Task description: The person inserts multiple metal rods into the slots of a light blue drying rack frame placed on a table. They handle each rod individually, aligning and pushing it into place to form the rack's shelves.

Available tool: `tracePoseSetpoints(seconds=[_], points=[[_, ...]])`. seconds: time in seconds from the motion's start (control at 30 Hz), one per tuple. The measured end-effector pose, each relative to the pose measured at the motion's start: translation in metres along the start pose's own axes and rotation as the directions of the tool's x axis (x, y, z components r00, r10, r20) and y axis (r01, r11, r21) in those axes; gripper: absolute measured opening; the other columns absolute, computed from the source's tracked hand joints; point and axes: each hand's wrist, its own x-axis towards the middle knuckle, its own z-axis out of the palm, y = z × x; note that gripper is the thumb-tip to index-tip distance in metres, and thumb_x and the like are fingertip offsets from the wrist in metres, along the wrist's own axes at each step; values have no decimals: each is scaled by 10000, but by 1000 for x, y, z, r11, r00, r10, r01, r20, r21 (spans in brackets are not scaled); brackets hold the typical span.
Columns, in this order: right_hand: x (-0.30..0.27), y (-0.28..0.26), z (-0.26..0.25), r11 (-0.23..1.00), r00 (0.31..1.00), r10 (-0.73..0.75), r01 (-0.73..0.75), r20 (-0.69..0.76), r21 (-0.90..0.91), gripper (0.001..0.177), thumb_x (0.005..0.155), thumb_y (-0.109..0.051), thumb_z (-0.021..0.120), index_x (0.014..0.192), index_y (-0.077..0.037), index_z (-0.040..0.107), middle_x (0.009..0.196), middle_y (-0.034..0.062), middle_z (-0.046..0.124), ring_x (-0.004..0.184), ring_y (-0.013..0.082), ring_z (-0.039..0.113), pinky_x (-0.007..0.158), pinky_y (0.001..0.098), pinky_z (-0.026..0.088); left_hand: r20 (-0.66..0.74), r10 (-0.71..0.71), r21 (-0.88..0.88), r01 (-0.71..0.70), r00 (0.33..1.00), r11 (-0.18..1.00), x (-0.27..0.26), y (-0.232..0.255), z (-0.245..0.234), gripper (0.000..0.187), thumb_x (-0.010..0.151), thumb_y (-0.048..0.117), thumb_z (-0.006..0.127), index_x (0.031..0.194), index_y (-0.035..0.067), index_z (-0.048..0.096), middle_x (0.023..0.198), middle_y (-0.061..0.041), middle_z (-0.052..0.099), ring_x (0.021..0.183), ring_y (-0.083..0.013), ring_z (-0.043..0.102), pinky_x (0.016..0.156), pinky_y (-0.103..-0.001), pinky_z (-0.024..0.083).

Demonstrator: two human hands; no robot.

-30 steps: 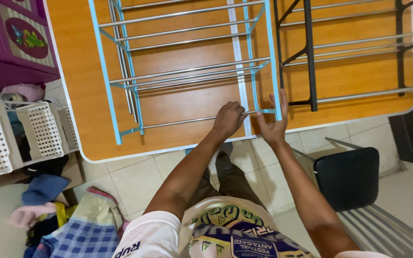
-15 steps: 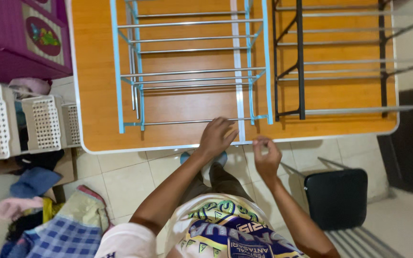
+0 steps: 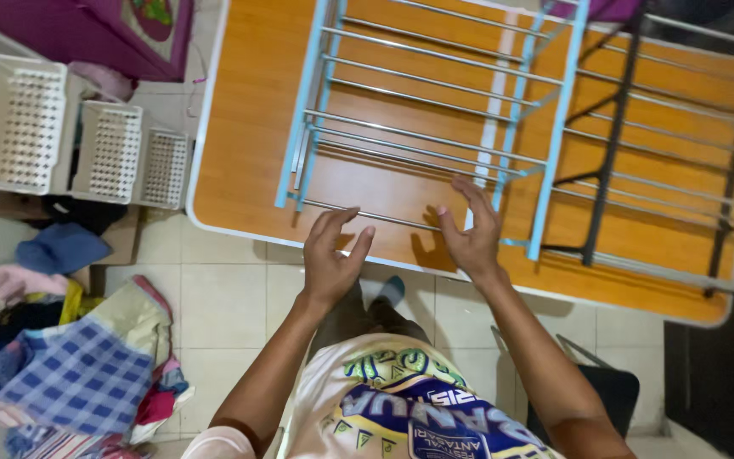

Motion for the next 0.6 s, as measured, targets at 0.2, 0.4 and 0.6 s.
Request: tracePoseSetpoints(seconds=[0.2, 0.4, 0.6], points=[[70, -28, 36, 992, 996, -75, 80, 53, -100, 402, 922, -84, 773, 1277, 49, 642, 1373, 237, 648, 1314, 392, 623, 1120, 448, 490, -161, 73, 43, -67, 984, 997, 57, -13, -53, 323, 913, 121, 795, 1195, 6, 687, 1152, -154, 689, 1060, -273, 686, 903, -370, 561], [164, -44, 81, 950, 952, -261, 283, 160, -131, 427, 915, -146, 788, 1282, 22, 648, 1412, 214, 616, 1284, 394, 596, 1077, 466, 489, -251, -62, -51, 50, 966, 997, 109, -79, -91, 288, 978, 108, 750, 1243, 17, 683, 1143, -113, 708, 990, -187, 700, 821, -315, 555], [266, -43, 131, 776, 751, -526, 616, 399, -137, 298, 981, -180, 771, 1217, -24, 678, 1349, 180, 651, 1210, 361, 612, 1029, 486, 460, -86, -310, -77, 304, 947, 950, 130, -165, -80, 406, 935, 165, 750, 1291, 5, 638, 1080, -127, 696, 846, -172, 666, 690, -312, 578]])
